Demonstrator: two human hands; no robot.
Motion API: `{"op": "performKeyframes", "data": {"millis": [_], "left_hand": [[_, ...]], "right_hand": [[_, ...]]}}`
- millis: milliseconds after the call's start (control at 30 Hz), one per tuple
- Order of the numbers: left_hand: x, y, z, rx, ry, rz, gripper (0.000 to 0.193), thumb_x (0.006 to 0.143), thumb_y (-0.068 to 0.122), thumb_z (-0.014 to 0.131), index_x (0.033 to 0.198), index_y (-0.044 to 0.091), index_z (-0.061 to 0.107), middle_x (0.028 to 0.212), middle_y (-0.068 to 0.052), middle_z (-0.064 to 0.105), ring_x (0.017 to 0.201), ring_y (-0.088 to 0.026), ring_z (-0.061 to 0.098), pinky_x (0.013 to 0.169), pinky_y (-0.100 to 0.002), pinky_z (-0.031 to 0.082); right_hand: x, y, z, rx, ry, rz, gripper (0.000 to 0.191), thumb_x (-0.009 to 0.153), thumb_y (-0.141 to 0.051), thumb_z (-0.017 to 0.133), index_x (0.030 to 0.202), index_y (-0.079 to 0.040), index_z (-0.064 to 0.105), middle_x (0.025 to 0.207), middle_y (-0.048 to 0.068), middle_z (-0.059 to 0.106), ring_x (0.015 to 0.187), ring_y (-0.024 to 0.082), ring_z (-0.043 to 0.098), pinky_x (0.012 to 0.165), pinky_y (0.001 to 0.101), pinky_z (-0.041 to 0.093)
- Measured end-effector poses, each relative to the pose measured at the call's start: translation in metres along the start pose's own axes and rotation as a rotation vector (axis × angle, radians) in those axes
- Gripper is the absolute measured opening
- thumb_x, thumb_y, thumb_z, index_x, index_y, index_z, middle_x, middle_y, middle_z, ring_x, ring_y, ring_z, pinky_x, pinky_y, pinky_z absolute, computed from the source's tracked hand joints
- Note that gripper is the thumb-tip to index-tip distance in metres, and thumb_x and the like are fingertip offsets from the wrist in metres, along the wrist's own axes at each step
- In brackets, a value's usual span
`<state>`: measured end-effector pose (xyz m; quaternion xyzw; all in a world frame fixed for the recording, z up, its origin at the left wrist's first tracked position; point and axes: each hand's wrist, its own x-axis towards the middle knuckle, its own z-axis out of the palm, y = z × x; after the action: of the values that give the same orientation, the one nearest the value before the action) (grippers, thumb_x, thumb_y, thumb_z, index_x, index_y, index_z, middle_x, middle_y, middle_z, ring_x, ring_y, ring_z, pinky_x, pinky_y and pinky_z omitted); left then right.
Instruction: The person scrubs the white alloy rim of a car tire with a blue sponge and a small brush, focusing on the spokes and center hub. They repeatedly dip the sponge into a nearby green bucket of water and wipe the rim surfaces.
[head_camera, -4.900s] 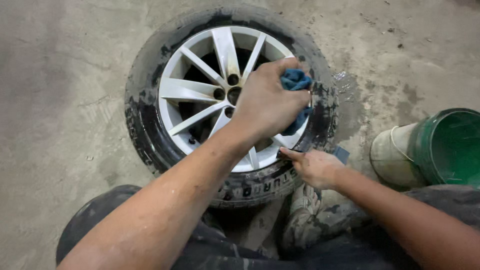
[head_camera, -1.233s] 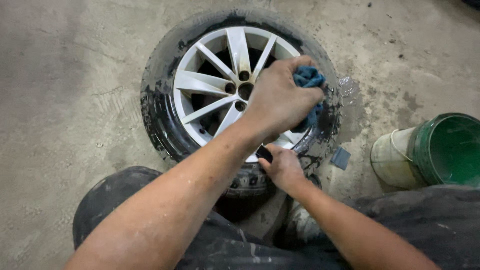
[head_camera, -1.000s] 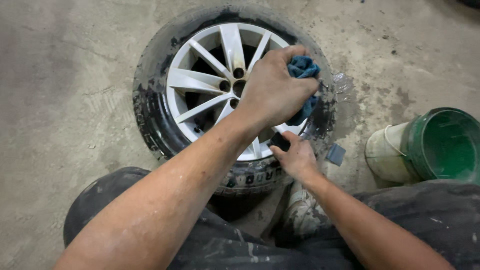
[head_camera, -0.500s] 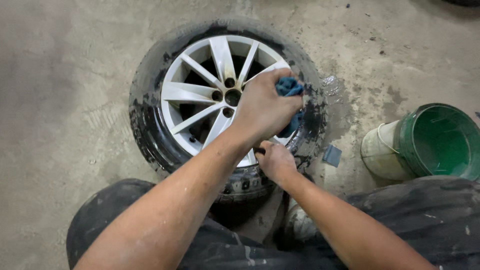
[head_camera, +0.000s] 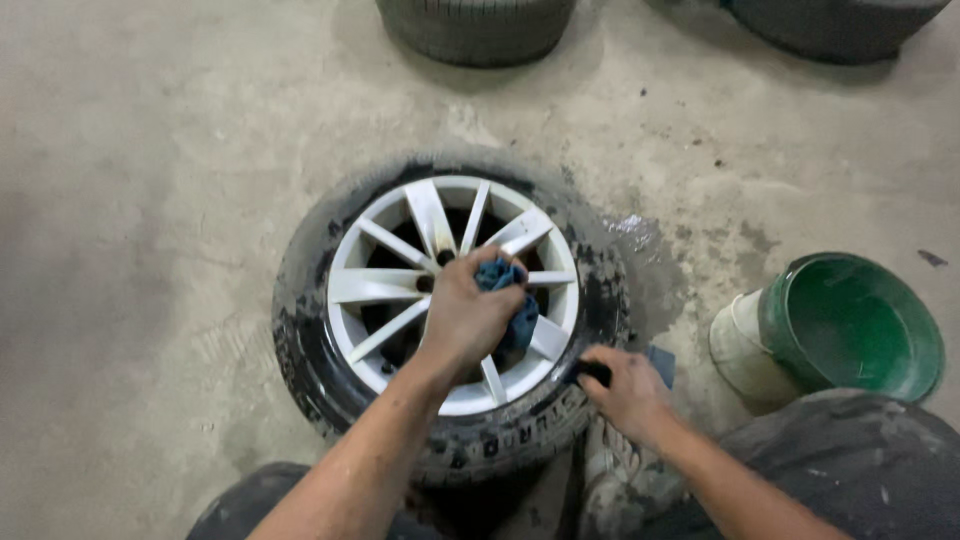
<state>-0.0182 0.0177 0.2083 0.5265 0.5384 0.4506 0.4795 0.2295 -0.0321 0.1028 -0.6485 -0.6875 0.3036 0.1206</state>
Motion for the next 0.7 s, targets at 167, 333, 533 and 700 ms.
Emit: {"op": "performKeyframes", "data": {"millis": [167, 333, 533, 700], "left_hand": [[0.008, -0.005, 0.001, -0.084, 0.002, -0.105, 0.011, 0.074, 0.006, 0.067, 0.084, 0.006, 0.070, 0.073, 0.001, 0.067, 0.068, -0.009, 0.063, 0.065, -0.026, 0.054], [0.021, -0.009, 0.001, -0.092, 0.066, -0.084, 0.013, 0.075, 0.007, 0.067, 0.087, 0.006, 0.073, 0.073, -0.001, 0.068, 0.068, -0.010, 0.065, 0.065, -0.027, 0.054], [0.036, -0.011, 0.000, 0.015, 0.167, -0.091, 0.018, 0.075, 0.011, 0.067, 0.089, 0.009, 0.078, 0.075, -0.005, 0.074, 0.069, -0.014, 0.071, 0.066, -0.028, 0.058], [0.046, -0.010, 0.010, 0.091, 0.147, -0.057, 0.018, 0.076, 0.014, 0.065, 0.087, 0.010, 0.079, 0.073, -0.010, 0.075, 0.066, -0.023, 0.075, 0.065, -0.035, 0.060]], "right_hand": [[-0.002, 0.039, 0.008, 0.326, 0.138, 0.089, 0.021, 0.080, -0.012, 0.075, 0.096, -0.006, 0.064, 0.081, 0.011, 0.076, 0.075, 0.019, 0.073, 0.068, 0.0356, 0.058], [0.022, 0.051, 0.011, 0.284, 0.165, 0.082, 0.035, 0.076, -0.012, 0.074, 0.110, -0.016, 0.065, 0.082, 0.005, 0.079, 0.072, 0.013, 0.074, 0.068, 0.0297, 0.058], [0.067, 0.018, 0.014, -0.015, 0.216, -0.060, 0.018, 0.083, -0.013, 0.073, 0.100, -0.011, 0.072, 0.091, 0.013, 0.076, 0.083, 0.030, 0.073, 0.073, 0.0414, 0.057], [0.087, 0.004, 0.062, 0.065, 0.162, -0.275, 0.030, 0.087, -0.008, 0.061, 0.115, -0.013, 0.070, 0.110, 0.014, 0.074, 0.104, 0.034, 0.072, 0.089, 0.0425, 0.057]]}}
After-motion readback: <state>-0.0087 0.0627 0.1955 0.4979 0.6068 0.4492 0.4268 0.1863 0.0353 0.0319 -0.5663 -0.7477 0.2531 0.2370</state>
